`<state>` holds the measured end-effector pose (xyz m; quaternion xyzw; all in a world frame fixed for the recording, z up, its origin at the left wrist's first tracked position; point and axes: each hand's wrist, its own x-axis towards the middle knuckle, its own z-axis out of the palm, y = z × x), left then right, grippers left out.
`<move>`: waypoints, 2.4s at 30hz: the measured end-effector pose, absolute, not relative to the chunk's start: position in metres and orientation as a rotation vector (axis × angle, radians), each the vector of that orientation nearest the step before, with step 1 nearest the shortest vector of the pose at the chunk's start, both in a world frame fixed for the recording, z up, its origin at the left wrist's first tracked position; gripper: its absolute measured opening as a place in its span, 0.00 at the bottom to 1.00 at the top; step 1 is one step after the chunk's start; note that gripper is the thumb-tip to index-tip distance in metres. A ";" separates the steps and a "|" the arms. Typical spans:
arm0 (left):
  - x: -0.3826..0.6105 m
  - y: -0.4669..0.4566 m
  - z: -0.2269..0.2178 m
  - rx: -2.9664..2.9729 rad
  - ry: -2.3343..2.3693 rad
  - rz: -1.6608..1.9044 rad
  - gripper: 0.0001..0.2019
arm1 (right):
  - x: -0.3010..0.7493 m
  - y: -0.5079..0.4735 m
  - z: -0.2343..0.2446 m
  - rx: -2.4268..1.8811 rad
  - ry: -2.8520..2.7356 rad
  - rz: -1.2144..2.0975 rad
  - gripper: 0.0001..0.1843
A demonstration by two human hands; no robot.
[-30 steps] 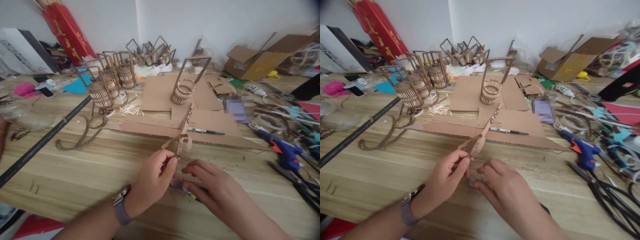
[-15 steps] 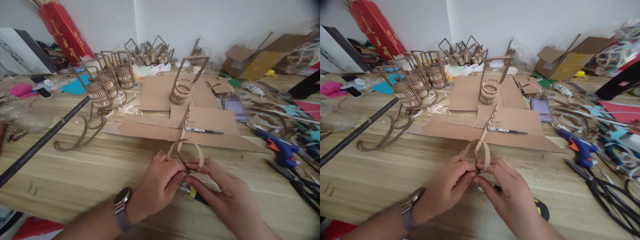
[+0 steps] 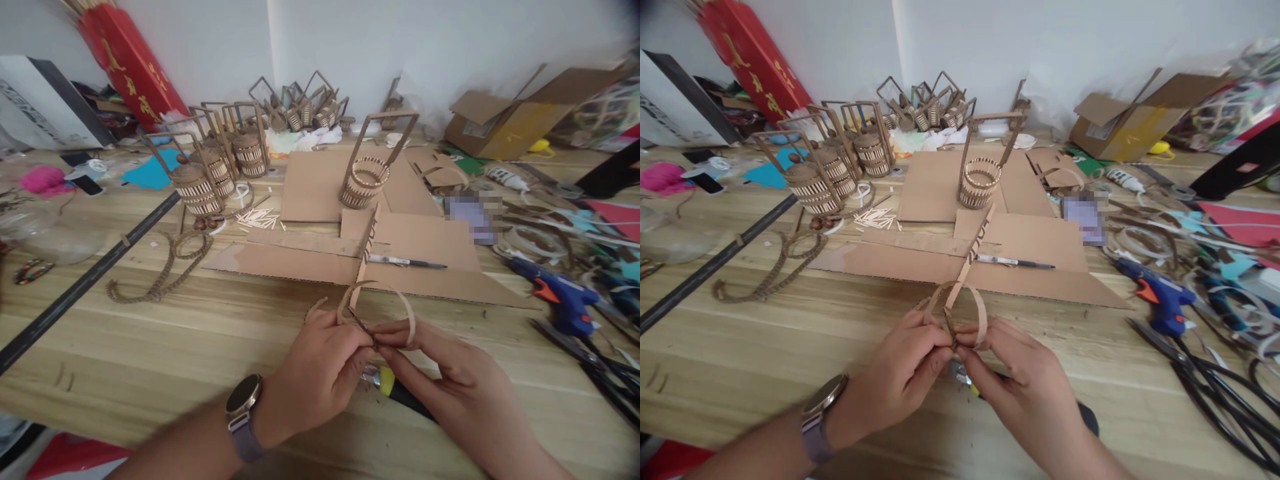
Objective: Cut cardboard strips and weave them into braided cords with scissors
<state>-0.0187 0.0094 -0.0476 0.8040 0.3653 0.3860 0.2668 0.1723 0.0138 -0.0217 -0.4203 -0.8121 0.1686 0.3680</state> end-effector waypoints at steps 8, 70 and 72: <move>-0.019 0.010 -0.044 2.184 0.953 1.038 0.08 | 0.167 0.009 -0.026 -1.109 -2.031 0.316 0.07; -0.012 0.013 -0.053 2.405 1.087 0.935 0.13 | 0.171 0.021 -0.041 -1.011 -2.211 0.120 0.08; -0.012 0.013 -0.052 2.385 1.082 0.943 0.12 | 0.170 0.021 -0.041 -0.995 -2.215 0.107 0.08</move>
